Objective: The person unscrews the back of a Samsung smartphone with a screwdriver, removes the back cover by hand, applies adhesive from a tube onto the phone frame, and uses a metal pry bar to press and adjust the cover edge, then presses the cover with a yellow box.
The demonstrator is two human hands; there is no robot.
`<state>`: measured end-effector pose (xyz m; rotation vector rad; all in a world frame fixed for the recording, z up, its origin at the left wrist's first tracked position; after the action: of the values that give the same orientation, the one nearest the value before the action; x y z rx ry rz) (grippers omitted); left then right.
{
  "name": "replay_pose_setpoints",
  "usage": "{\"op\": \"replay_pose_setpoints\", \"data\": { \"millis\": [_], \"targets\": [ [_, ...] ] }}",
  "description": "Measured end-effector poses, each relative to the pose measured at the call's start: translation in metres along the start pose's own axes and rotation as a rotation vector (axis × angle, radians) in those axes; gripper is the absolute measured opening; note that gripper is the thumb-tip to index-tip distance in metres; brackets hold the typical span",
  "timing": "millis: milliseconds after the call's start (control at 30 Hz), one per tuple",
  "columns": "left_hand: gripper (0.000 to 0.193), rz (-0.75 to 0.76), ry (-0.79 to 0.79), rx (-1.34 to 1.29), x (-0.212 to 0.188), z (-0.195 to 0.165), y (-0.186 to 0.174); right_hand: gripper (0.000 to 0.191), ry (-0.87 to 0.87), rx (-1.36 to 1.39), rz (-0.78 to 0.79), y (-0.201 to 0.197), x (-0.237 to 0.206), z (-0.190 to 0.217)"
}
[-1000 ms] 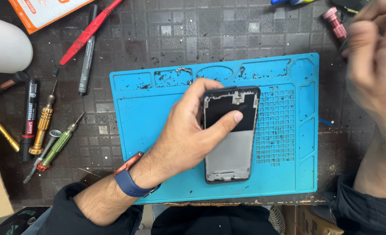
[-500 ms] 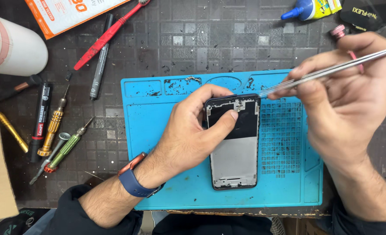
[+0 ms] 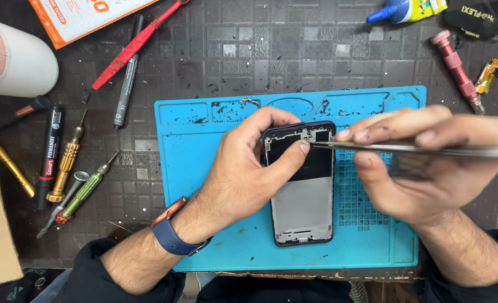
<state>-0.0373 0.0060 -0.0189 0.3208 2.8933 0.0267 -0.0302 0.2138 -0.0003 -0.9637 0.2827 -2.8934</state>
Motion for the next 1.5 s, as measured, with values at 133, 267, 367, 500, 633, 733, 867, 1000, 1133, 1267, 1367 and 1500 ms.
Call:
{"op": "replay_pose_setpoints", "data": {
  "millis": [133, 267, 367, 500, 633, 733, 867, 1000, 1133, 1267, 1367, 1500],
  "targets": [
    [0.022, 0.004, -0.01, -0.024, -0.001, 0.003, 0.0, 0.048, -0.155, -0.095, 0.048, 0.01, 0.007, 0.016],
    [0.022, 0.011, -0.02, -0.053, -0.001, 0.003, 0.0, 0.046, -0.187, -0.093, 0.089, 0.012, 0.011, 0.02],
    [0.021, 0.003, 0.057, 0.002, -0.001, -0.002, -0.001, 0.044, -0.191, -0.09, 0.077, 0.012, 0.011, 0.018],
    [0.022, 0.005, -0.01, -0.024, -0.001, 0.003, -0.002, 0.043, -0.189, -0.112, 0.068, 0.012, 0.009, 0.018],
    [0.022, 0.003, -0.009, -0.027, 0.0, 0.004, -0.001, 0.043, -0.176, -0.133, 0.116, 0.011, 0.009, 0.019],
    [0.022, 0.003, -0.013, -0.026, -0.001, 0.004, 0.0, 0.043, -0.151, -0.13, 0.123, 0.009, 0.007, 0.018],
    [0.021, 0.006, 0.003, -0.011, 0.0, 0.002, -0.001, 0.046, -0.151, -0.102, 0.084, 0.01, 0.005, 0.015],
    [0.022, 0.004, 0.006, -0.022, 0.0, 0.003, -0.001, 0.049, -0.136, -0.137, 0.05, 0.012, 0.002, 0.014],
    [0.022, 0.004, 0.009, -0.017, -0.001, 0.004, -0.001, 0.049, -0.142, -0.136, 0.075, 0.013, 0.004, 0.015],
    [0.022, 0.0, 0.0, -0.014, 0.0, 0.004, -0.001, 0.043, -0.123, -0.088, 0.09, 0.012, 0.009, 0.016],
    [0.021, 0.004, 0.005, -0.012, 0.0, 0.004, -0.001, 0.041, -0.114, -0.086, 0.093, 0.012, 0.01, 0.017],
    [0.021, 0.003, 0.01, -0.001, 0.0, 0.004, -0.001, 0.043, -0.086, -0.073, 0.075, 0.01, 0.006, 0.013]
  ]
}}
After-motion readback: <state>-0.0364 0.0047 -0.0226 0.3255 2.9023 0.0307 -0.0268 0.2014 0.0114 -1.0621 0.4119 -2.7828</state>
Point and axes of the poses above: each hand's wrist, its own x-axis towards the middle knuckle, its own y-axis out of the palm, z = x × y, the point moved 5 cm from there along x, towards the middle knuckle, and after that the axes turned 5 degrees about -z, right-handed, at the moved point
